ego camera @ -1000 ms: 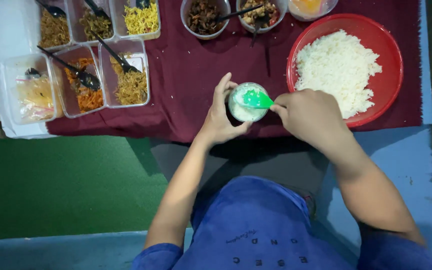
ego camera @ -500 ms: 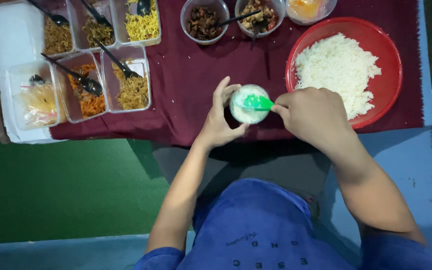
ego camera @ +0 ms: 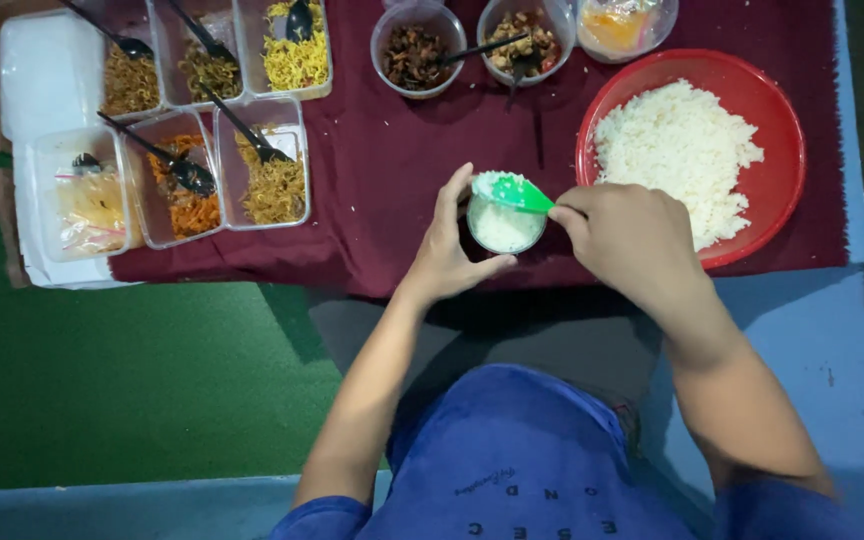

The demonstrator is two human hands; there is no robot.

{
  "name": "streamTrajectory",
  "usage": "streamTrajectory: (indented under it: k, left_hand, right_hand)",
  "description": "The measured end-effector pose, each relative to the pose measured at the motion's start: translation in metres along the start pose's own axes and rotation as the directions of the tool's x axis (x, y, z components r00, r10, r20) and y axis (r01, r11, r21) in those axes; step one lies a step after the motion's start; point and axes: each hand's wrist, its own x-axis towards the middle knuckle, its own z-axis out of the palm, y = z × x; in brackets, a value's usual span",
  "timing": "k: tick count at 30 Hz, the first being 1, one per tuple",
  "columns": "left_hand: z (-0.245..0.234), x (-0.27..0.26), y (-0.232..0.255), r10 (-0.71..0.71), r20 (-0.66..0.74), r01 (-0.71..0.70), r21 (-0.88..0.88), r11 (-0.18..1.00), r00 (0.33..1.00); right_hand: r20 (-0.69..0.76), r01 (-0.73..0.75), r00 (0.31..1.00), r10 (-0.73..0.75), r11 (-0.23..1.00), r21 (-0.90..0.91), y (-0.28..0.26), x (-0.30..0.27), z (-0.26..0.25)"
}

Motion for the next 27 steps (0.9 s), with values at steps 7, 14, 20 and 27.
streamTrajectory:
  k: [7,14,20,27]
  left_hand:
    - [0.004,0.001,-0.002,-0.039,-0.015,0.038,-0.048,0.998,0.999]
    - [0.006,0.002,-0.012,-0.025,-0.018,0.025,0.010,1.000,1.000]
    - [0.005,0.000,-0.007,-0.029,-0.012,0.029,-0.053,0.998,1.000]
    - [0.008,-0.001,-0.017,-0.057,-0.033,0.058,0.021,0.998,0.998]
  right_hand:
    - [0.036,-0.083,0.996,0.082,0.996,0.011,0.013,-0.009,0.027]
    - [-0.187,0.012,0.982,-0.017,1.000,-0.029,0.013,-0.016,0.034]
    - [-0.134,0.068,0.989,-0.066,0.998,0.009,0.019,-0.012,0.051]
    - [-0.147,0.028,0.989,-0.032,0.999,-0.026,0.014,-0.012,0.041]
